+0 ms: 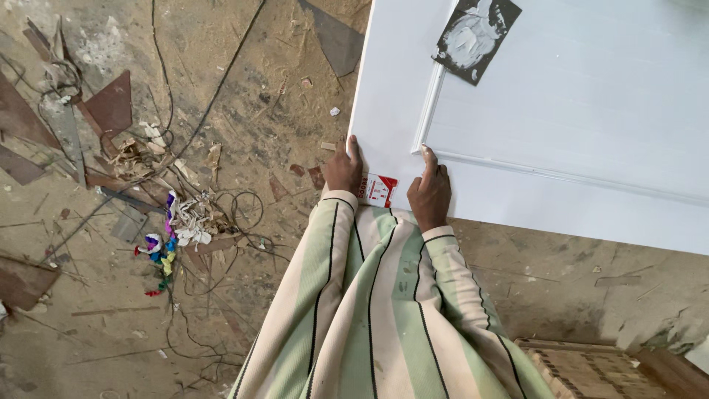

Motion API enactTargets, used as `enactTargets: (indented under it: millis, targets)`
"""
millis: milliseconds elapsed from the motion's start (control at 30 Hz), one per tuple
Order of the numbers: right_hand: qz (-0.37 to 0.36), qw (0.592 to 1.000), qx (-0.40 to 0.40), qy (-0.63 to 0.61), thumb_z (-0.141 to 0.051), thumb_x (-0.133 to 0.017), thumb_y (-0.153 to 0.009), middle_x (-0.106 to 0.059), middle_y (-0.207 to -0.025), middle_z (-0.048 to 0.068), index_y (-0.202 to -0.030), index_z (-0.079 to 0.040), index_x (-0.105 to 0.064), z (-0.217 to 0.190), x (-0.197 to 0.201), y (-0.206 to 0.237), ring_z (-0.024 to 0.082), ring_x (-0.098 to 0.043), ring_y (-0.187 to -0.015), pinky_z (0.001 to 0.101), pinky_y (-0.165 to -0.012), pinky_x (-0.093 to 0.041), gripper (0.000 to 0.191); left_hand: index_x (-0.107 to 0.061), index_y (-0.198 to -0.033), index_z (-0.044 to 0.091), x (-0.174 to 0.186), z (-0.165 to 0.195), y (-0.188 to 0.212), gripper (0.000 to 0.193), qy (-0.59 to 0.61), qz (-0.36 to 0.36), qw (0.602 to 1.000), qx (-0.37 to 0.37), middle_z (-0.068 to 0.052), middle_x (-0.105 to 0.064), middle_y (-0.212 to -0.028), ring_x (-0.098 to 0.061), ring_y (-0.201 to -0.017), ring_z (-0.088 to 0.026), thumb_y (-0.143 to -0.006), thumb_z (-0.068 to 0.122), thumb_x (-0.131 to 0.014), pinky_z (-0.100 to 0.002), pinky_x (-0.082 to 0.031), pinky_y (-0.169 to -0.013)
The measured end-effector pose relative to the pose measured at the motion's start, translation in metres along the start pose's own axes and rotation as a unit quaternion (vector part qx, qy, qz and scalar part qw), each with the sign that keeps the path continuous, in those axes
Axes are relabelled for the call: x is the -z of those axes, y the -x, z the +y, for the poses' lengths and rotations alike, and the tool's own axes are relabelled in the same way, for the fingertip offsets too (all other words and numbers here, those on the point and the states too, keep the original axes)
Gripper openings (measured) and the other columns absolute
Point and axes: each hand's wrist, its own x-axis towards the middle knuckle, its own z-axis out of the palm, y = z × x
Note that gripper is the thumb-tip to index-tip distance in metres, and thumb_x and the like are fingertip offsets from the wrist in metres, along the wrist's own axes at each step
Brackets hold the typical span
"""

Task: The person applies white filler to the recessed grooves of a white door panel lying on the workshop floor, using a small flat card to press and spread the filler along the moulding. They work around the panel edges and corners, moving the card along the grooves and smoothing the filler with their fingers.

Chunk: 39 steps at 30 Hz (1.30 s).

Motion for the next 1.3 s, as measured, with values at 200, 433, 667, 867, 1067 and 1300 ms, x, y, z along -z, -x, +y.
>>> enactTargets:
  millis: [200,433,667,867,1067,1300]
  targets:
    - [0.024,0.999,0.037,0.022,0.008,-0.05,-0.087,-0.068,-0.13,0.018,-0.144,-0.001,-0.047,0.001,-0.003,0.011,0.037,-0.065,-0.106,0.0459,-0.095,-0.052,0.058,-0.068,-0.114,0.007,0.004,0.001,0.002,0.061,0.017,-0.02,1.0,0.013,-0.029,-0.071,-0.101,-0.067,-0.095,-0.05,-0.105,0.057,-0.033,-0.058,-0.052,-0.083]
    - [0.013,0.999,0.02,0.044,0.009,-0.052,-0.087,-0.065,-0.111,0.011,-0.139,-0.009,-0.06,0.012,0.005,0.01,0.031,-0.064,-0.104,0.0417,-0.091,-0.054,0.056,-0.062,-0.123,0.007,0.005,0.0,0.004,0.06,0.054,0.058,0.996,-0.045,-0.028,-0.067,-0.121,-0.067,-0.101,-0.049,-0.104,0.058,-0.035,-0.057,-0.053,-0.083]
    - [-0.001,0.982,0.107,0.158,0.007,-0.058,-0.085,-0.06,-0.119,0.009,-0.145,-0.015,-0.065,0.015,-0.004,0.0,0.03,-0.06,-0.102,0.0425,-0.087,-0.052,0.064,-0.066,-0.119,0.013,0.005,-0.004,-0.002,0.057,0.017,-0.037,0.998,0.043,-0.028,-0.072,-0.096,-0.069,-0.092,-0.049,-0.104,0.059,-0.035,-0.059,-0.054,-0.081]
    - [-0.013,0.977,0.103,0.186,0.005,-0.06,-0.084,-0.058,-0.127,0.007,-0.142,-0.019,-0.067,0.031,-0.021,0.014,0.029,-0.056,-0.109,0.0422,-0.092,-0.047,0.062,-0.064,-0.12,0.013,0.003,-0.007,0.0,0.057,0.021,-0.017,0.999,0.032,-0.028,-0.072,-0.092,-0.07,-0.088,-0.05,-0.103,0.058,-0.035,-0.06,-0.054,-0.077]
    - [-0.007,0.998,0.064,0.017,0.01,-0.053,-0.08,-0.059,-0.135,0.006,-0.133,-0.018,-0.068,0.057,-0.028,0.023,0.029,-0.054,-0.124,0.0448,-0.108,-0.042,0.062,-0.064,-0.119,0.012,0.001,-0.007,-0.003,0.057,0.026,-0.019,0.999,0.036,-0.028,-0.072,-0.092,-0.069,-0.087,-0.05,-0.102,0.058,-0.036,-0.06,-0.054,-0.078]
    - [-0.012,0.999,0.044,0.023,0.006,-0.052,-0.083,-0.056,-0.138,0.011,-0.144,-0.008,-0.061,0.063,-0.035,0.035,0.032,-0.051,-0.128,0.0471,-0.11,-0.039,0.063,-0.065,-0.116,0.012,-0.006,-0.013,-0.001,0.059,0.013,-0.01,0.999,0.033,-0.026,-0.073,-0.099,-0.07,-0.092,-0.048,-0.103,0.06,-0.034,-0.057,-0.053,-0.081]
